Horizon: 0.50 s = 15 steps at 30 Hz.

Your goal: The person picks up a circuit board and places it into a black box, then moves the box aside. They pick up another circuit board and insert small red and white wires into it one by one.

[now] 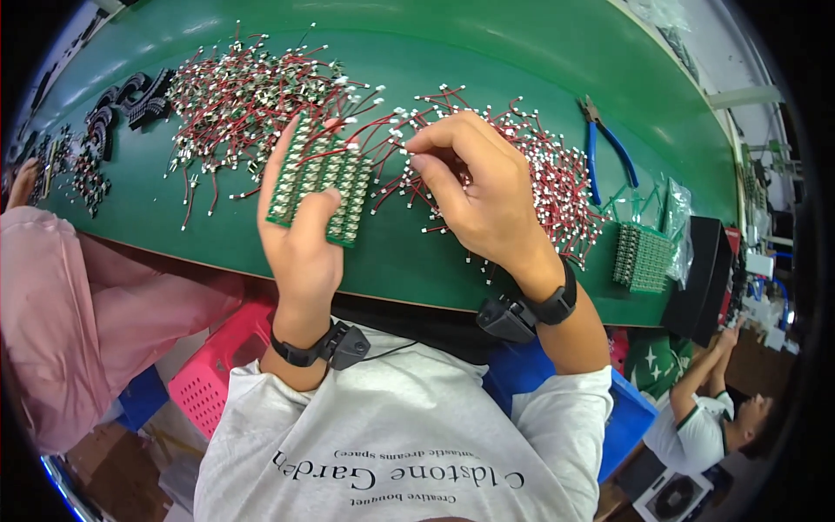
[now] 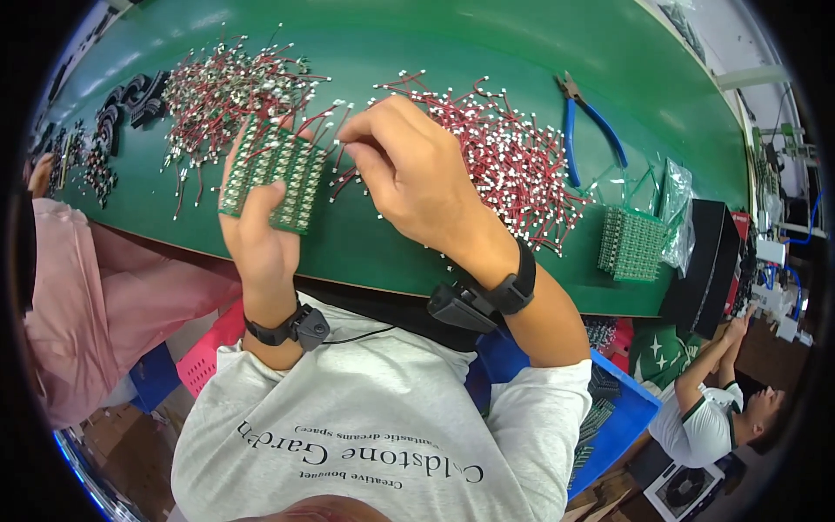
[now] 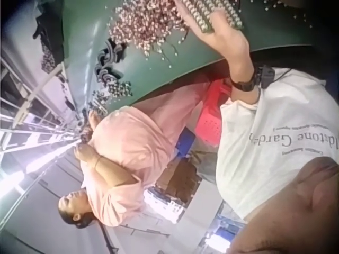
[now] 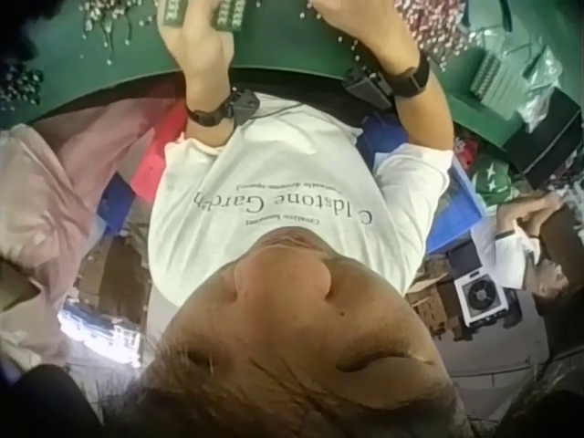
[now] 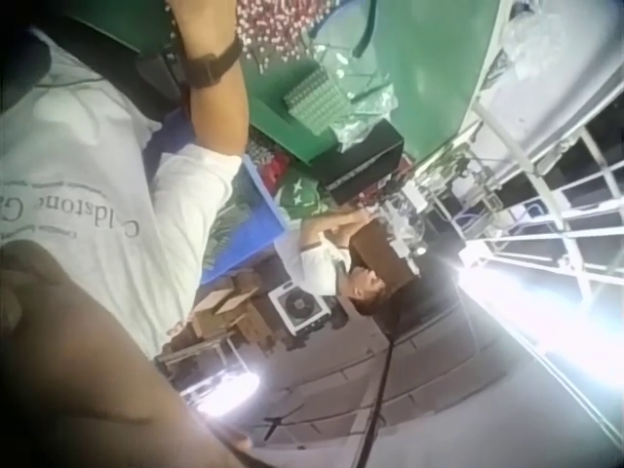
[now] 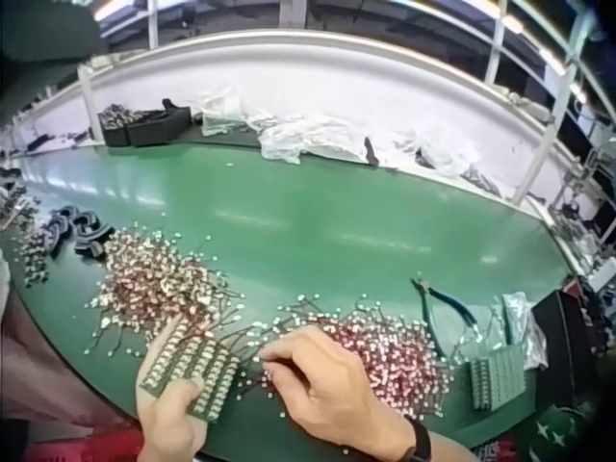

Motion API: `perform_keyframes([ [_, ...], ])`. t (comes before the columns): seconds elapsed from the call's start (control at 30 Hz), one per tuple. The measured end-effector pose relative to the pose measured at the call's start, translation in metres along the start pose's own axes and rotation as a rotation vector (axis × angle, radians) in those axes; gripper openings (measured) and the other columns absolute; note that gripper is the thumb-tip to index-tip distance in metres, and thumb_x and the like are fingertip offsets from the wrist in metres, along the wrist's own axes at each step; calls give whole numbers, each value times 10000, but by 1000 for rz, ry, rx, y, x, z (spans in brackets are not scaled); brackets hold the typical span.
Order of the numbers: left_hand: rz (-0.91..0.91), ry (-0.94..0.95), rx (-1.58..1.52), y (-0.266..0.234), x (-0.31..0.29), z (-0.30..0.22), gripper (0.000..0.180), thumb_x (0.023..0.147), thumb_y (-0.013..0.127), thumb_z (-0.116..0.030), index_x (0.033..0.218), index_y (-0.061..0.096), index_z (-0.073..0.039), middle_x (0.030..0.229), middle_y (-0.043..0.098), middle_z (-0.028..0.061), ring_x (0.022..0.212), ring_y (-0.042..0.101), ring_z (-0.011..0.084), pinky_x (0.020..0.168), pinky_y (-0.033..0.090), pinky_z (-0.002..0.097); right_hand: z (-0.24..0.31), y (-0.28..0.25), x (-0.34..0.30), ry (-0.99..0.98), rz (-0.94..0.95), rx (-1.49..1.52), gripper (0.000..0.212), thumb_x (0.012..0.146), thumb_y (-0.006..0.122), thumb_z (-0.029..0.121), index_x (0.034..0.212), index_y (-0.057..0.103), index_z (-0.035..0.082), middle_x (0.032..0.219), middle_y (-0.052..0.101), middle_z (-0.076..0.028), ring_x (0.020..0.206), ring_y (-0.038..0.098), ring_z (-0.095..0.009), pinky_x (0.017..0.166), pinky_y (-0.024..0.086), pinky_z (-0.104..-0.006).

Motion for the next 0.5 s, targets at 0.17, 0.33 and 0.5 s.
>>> perform_keyframes([
  [0.17, 76, 55, 119, 13, -6, 10, 674, 799, 433, 136, 1464, 367, 48, 1316, 577, 156, 1093, 605, 149, 933, 487, 272, 34, 2, -9, -276, -137, -122, 192, 775, 693, -106, 940, 647, -19, 840, 634, -115, 682, 627, -205, 557, 508, -290],
  [0.33, 145, 31, 175, 22, -13, 16, 651, 821, 437, 135, 1463, 378, 47, 1313, 578, 147, 1087, 596, 136, 918, 482, 254, 37, 10, -17, -238, -110, -128, 189, 774, 687, -102, 940, 619, -40, 825, 621, -130, 677, 619, -251, 549, 518, -336],
  [0.5, 221, 106, 295, 23, -18, 26, 605, 888, 484, 93, 1476, 352, 54, 1376, 530, 141, 1130, 565, 137, 961, 461, 271, 33, 12, -19, -167, -53, -148, 165, 792, 663, -81, 938, 599, -41, 829, 605, -141, 700, 616, -278, 580, 518, -360],
])
Point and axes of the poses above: each hand's wrist, its own x-axis towards the middle knuckle, its own y-axis out of the palm, z = x × y, the point moved 5 cm from there along x, towards the middle knuckle
